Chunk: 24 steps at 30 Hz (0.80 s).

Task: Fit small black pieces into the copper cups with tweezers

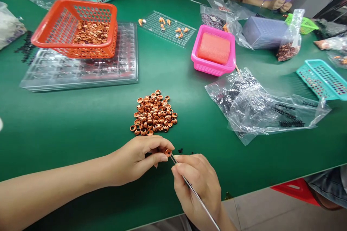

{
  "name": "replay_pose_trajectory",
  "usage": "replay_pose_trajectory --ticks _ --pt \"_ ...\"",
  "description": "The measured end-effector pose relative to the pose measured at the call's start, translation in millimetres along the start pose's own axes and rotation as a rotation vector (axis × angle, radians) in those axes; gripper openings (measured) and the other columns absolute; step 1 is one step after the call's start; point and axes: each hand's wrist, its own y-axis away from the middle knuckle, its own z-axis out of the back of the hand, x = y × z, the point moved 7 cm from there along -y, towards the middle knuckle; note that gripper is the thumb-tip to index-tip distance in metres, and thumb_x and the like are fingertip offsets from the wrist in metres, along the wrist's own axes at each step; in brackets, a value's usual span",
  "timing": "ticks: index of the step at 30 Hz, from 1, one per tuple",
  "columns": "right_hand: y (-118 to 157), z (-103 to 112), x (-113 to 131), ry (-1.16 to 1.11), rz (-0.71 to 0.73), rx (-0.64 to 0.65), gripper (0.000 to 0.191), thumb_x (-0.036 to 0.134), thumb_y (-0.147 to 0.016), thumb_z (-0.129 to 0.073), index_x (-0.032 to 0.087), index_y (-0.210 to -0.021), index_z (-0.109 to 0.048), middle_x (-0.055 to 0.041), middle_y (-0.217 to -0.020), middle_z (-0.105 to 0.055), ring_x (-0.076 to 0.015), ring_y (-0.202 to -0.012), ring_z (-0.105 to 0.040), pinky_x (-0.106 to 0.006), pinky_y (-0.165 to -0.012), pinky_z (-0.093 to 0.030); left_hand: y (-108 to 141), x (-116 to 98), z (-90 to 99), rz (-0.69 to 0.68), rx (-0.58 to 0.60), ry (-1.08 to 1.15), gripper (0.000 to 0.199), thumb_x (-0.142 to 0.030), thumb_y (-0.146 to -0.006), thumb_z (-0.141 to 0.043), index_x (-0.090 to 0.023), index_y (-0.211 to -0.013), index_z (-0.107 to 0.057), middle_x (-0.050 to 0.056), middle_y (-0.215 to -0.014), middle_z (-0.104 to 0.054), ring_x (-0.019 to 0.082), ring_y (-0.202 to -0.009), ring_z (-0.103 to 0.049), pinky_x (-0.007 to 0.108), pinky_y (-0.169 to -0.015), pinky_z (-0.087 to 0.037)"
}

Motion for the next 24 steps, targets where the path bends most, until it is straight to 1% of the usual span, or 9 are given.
replay_pose_trajectory --ticks 5,8,14,19,24 --pt "4.4 7.0 -5.0 -0.072 -0.079 -0.086 0.034 -0.002 -0.080 -0.063 0.020 -0.105 -0.061 -0.0062 -0.099 -0.073 -0.0193 -0.090 -0.071 -0.035 -0.077 -0.058 0.3 1.9 0.0 0.025 0.030 0.027 0.016 -0.017 -0.092 -0.053 -0.014 -0.102 -0.065 0.001 -0.081 -0.065 0.010 -0.065 -0.059 0.019 -0.060 -0.046" --pt "5.9 8.2 -7.4 -0.085 -0.110 -0.098 0.031 0.000 -0.081 -0.063 0.021 -0.104 -0.061 -0.0058 -0.098 -0.074 -0.0197 -0.089 -0.072 -0.036 -0.076 -0.058 1.4 2.1 -0.4 0.015 0.037 0.012 0.017 -0.019 -0.093 -0.052 -0.014 -0.103 -0.065 0.000 -0.080 -0.064 0.011 -0.066 -0.058 0.020 -0.061 -0.046" --pt "4.8 5.9 -7.5 -0.092 -0.101 -0.056 0.034 0.000 -0.081 -0.063 0.023 -0.105 -0.060 -0.0051 -0.098 -0.074 -0.0190 -0.089 -0.072 -0.034 -0.073 -0.059 1.8 0.8 0.1 -0.010 0.025 0.012 0.016 -0.018 -0.092 -0.053 -0.015 -0.101 -0.066 0.001 -0.083 -0.066 0.011 -0.068 -0.058 0.019 -0.063 -0.046" --pt "2.8 2.8 -5.8 -0.101 -0.081 -0.012 0.037 -0.003 -0.080 -0.063 0.021 -0.108 -0.060 -0.0066 -0.099 -0.073 -0.0184 -0.088 -0.071 -0.034 -0.073 -0.058 1.4 -0.1 0.8 -0.022 0.009 -0.003 0.014 -0.017 -0.092 -0.055 -0.017 -0.100 -0.066 0.001 -0.084 -0.067 0.011 -0.071 -0.060 0.019 -0.064 -0.046" --pt "1.2 1.9 -4.8 -0.082 -0.080 0.004 0.035 -0.001 -0.081 -0.062 0.021 -0.108 -0.059 -0.0068 -0.099 -0.073 -0.0178 -0.088 -0.070 -0.033 -0.072 -0.057 1.4 -0.5 1.5 -0.026 -0.004 -0.006 0.013 -0.017 -0.090 -0.055 -0.016 -0.097 -0.067 0.002 -0.085 -0.068 0.012 -0.073 -0.061 0.019 -0.065 -0.047"
